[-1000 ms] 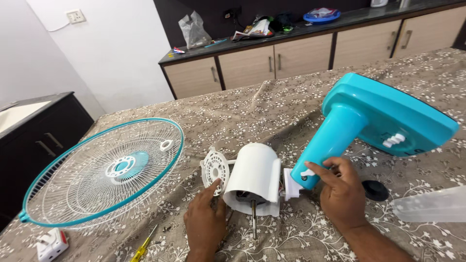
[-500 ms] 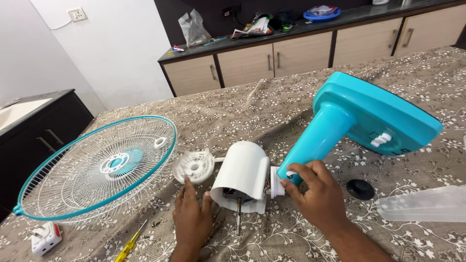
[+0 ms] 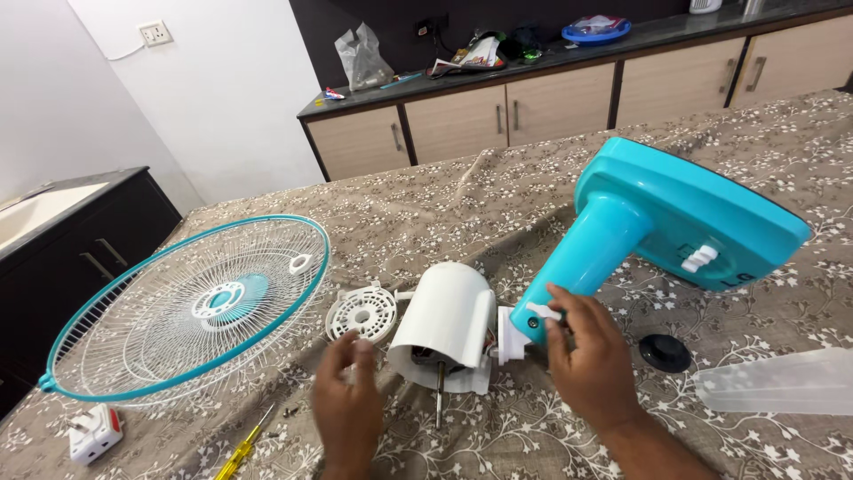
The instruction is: The person disassembles a teal and white table fan on a bed. They remove the front grille, unscrew the motor housing, and separate the motor from the fan neck using a screwdriver. The fan parts are laid out on the bed as the disassembly progresses.
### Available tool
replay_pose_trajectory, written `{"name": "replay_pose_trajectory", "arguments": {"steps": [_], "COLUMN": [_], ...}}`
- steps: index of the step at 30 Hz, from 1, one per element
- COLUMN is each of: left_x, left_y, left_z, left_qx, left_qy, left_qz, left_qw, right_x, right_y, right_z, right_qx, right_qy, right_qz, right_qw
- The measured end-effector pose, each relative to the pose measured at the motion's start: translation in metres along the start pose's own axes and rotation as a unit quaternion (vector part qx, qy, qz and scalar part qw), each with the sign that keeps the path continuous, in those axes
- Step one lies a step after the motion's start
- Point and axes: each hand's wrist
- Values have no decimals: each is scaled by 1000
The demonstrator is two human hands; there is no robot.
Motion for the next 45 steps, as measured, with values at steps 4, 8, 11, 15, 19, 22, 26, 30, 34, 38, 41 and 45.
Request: {"name": "replay_pose_trajectory", "arguments": {"steps": [4, 8, 11, 15, 19, 22, 26, 30, 34, 38, 41, 45], "left_x": [23, 37, 35, 30, 31, 32, 33, 32, 32, 32, 32, 30], "left_y": [5, 6, 10, 6, 4, -1, -4, -4, -5, -6, -6, -8], "left_z": [5, 2, -3, -7, -2, 2, 6, 8, 8, 6, 5, 7], "left_qx": [3, -56, -34, -21, 7, 3, 13, 8, 22, 55, 44, 28], "left_qy": [162, 271, 312, 324, 270, 248, 219, 201, 217, 217, 224, 241], "left_qz": [-132, -160, -163, -176, -212, -224, -245, -253, -245, -240, -237, -231], "left_qw": [978, 947, 935, 929, 939, 942, 944, 946, 945, 945, 944, 942], "right_x": [1, 2, 3, 2, 3, 4, 0, -5, 0, 4, 3, 0], "right_y": [0, -3, -8, 0, 9, 10, 2, -1, 9, 7, 3, 8], "right_z": [4, 5, 4, -3, -4, -4, -6, -14, -16, -8, -6, -7], "right_qx": [3, 0, 27, 49, 60, 33, 51, 113, 130, 102, 108, 112], "right_qy": [58, 85, 76, 26, 36, 26, 5, -66, 76, 16, -32, -22], "right_qz": [-8, 26, 40, -24, -47, -6, 1, 70, 2, -18, 7, 13], "right_qw": [998, 996, 996, 998, 996, 999, 999, 989, 989, 995, 994, 993]}}
Point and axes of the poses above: each hand's wrist, its own x-axis away from the middle knuckle, its own y-axis out of the palm, z = x × y, and after that the axes turned 4 degrees about -x, right-handed
